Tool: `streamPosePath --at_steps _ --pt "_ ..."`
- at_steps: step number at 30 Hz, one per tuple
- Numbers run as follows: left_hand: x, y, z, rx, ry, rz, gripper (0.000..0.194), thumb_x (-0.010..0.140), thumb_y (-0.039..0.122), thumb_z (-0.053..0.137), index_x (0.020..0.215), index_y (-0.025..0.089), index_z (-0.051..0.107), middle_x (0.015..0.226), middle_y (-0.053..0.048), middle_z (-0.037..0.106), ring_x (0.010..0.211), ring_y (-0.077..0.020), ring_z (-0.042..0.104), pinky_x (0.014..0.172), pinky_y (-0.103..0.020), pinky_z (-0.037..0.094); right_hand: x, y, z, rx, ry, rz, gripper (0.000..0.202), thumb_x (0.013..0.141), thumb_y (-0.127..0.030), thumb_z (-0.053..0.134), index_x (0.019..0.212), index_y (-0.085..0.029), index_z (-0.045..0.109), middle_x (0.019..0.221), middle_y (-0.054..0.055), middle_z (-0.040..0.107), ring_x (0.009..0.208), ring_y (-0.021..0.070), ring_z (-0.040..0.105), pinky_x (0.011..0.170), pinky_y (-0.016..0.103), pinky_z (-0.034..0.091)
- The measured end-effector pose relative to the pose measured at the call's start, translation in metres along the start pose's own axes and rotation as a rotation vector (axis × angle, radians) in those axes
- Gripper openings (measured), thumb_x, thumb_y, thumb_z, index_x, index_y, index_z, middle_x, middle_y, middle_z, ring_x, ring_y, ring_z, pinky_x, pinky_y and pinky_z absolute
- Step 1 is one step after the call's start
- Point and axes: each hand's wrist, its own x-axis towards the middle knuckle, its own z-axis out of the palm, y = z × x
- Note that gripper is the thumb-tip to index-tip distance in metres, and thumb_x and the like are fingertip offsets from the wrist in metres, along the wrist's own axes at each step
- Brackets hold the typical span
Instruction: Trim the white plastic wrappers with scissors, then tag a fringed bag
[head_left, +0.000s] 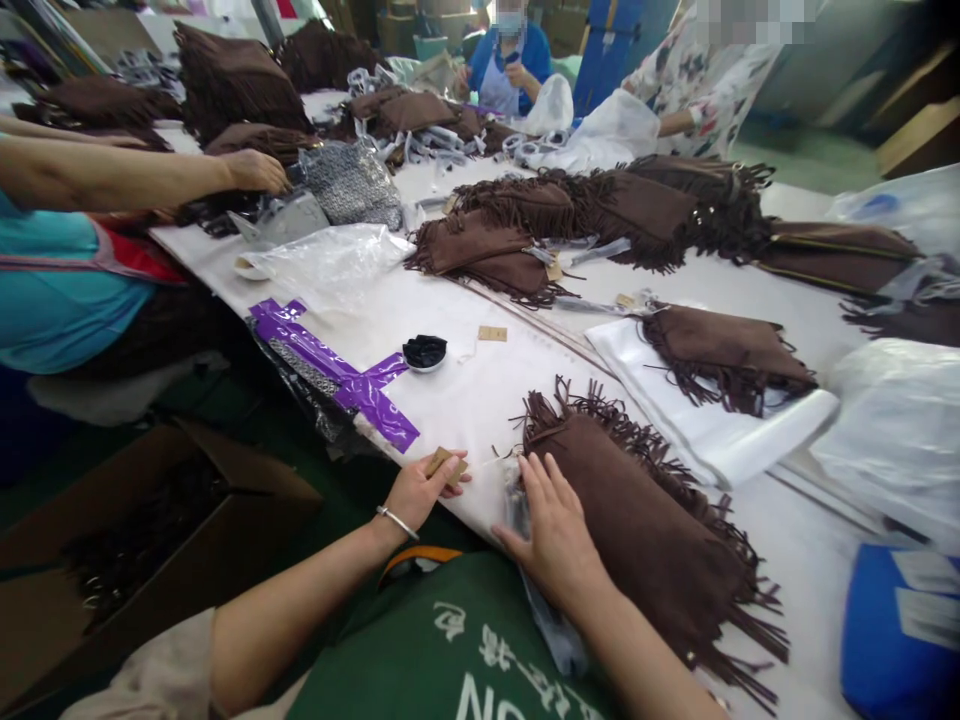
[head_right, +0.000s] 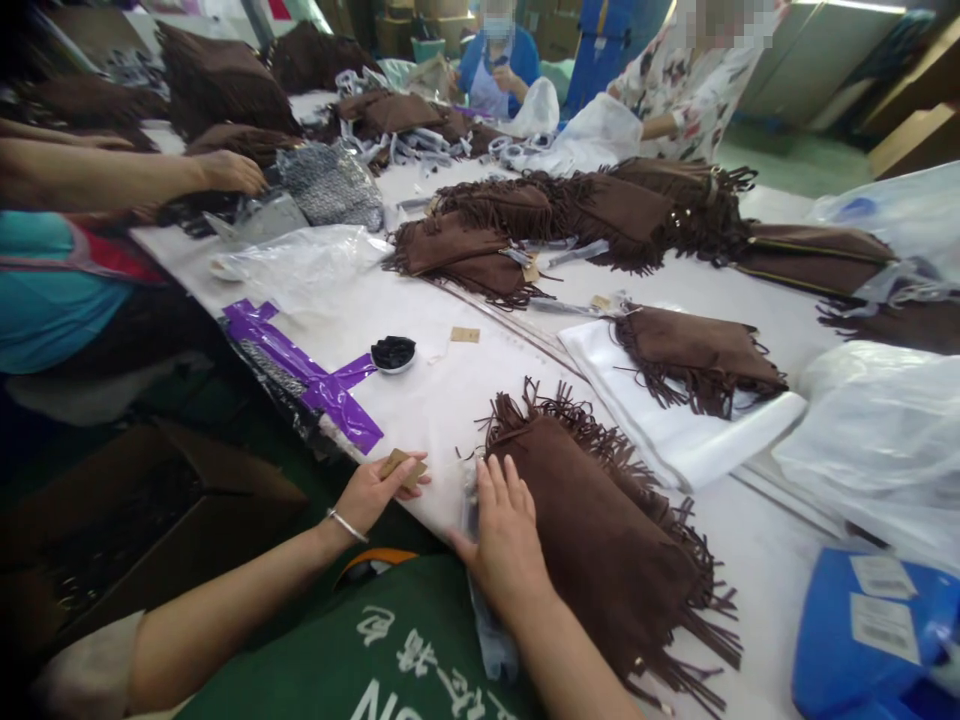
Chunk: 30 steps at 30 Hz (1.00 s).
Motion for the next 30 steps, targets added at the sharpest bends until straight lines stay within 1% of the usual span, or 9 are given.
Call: streamPosePath --at_steps 5,10,12,15,17,21,24,27,30 --pt "0.021 0.023 0.005 -0.041 0.069 0.022 0.044 0.083 0.04 0.06 0.113 0.007 0.06 0.085 -0.014 0.071 0.061 -0.0159 0.066 0.059 -0.025 0.055 -0.017 0.027 0.006 -0.193 -0.128 -0.125 0.072 0.078 -0.006 0.042 0.145 -0.017 0.017 0.149 0.008 0.027 0.136 0.0235 0.025 0.109 0.044 0.031" --pt "0.034 0.024 0.011 -0.165 0.014 -0.098 0.038 0.086 0.034 0.055 0.112 0.006 0.058 0.085 -0.017 0.071 0.059 -0.015 0.066 0.057 -0.024 0.055 -0.012 0.037 -0.021 -0.056 -0.158 -0.179 0.058 0.087 -0.03 0.048 0.141 -0.02 0.028 0.142 0.007 0.04 0.132 0.0231 0.034 0.107 0.045 0.035" --pt "0.038 0.019 0.012 -0.216 0.025 -0.12 0.037 0.087 0.033 0.053 0.111 0.006 0.058 0.085 -0.017 0.071 0.059 -0.0144 0.066 0.056 -0.023 0.054 0.003 0.027 -0.028 0.004 -0.05 -0.137 0.045 0.089 -0.029 0.044 0.132 -0.019 0.041 0.134 0.008 0.049 0.129 0.0219 0.038 0.107 0.042 0.036" --pt "0.041 0.014 0.012 -0.246 0.04 -0.12 0.036 0.087 0.032 0.055 0.111 0.006 0.058 0.085 -0.017 0.071 0.06 -0.0145 0.066 0.057 -0.023 0.055 0.042 0.018 -0.025 -0.01 0.067 -0.152 0.035 0.085 -0.013 0.042 0.117 -0.018 0.056 0.128 0.009 0.053 0.13 0.0222 0.034 0.108 0.042 0.033" --pt "0.04 0.013 0.01 -0.248 0.041 -0.117 0.035 0.087 0.03 0.055 0.111 0.006 0.058 0.085 -0.017 0.071 0.061 -0.015 0.067 0.058 -0.023 0.055 0.069 0.021 -0.017 -0.004 0.033 -0.171 0.031 0.08 -0.009 0.048 0.104 -0.019 0.063 0.127 0.008 0.055 0.131 0.0242 0.033 0.108 0.043 0.031" --pt "0.033 0.011 0.005 -0.263 0.07 -0.115 0.034 0.087 0.028 0.054 0.111 0.004 0.057 0.085 -0.018 0.07 0.063 -0.0166 0.067 0.058 -0.025 0.056 0.098 0.044 -0.004 0.079 0.0 -0.114 0.009 0.078 -0.019 0.057 0.075 -0.021 0.066 0.104 0.005 0.065 0.115 0.0228 0.049 0.1 0.038 0.04" --pt "0.027 0.009 0.004 -0.268 0.098 -0.066 0.035 0.087 0.029 0.055 0.111 0.003 0.057 0.087 -0.018 0.07 0.067 -0.0188 0.068 0.061 -0.027 0.057 0.088 0.056 -0.008 0.073 0.138 0.021 0.02 0.087 -0.028 0.046 0.092 -0.018 0.062 0.105 0.009 0.063 0.107 0.0227 0.053 0.096 0.042 0.042" --pt "0.024 0.009 0.006 -0.263 0.104 -0.043 0.037 0.086 0.03 0.055 0.112 0.003 0.056 0.089 -0.019 0.07 0.068 -0.0197 0.068 0.064 -0.03 0.057 0.054 0.048 -0.012 0.039 0.264 0.082 0.034 0.088 -0.035 0.046 0.115 -0.015 0.054 0.122 0.013 0.056 0.122 0.0253 0.043 0.104 0.046 0.035" --pt "0.023 0.01 0.008 -0.256 0.104 -0.052 0.039 0.086 0.032 0.055 0.113 0.004 0.056 0.091 -0.018 0.07 0.07 -0.0192 0.068 0.066 -0.029 0.057 0.013 0.023 -0.004 -0.068 0.162 -0.014 0.06 0.084 -0.04 0.052 0.136 -0.012 0.036 0.14 0.014 0.041 0.136 0.0283 0.022 0.109 0.047 0.029"
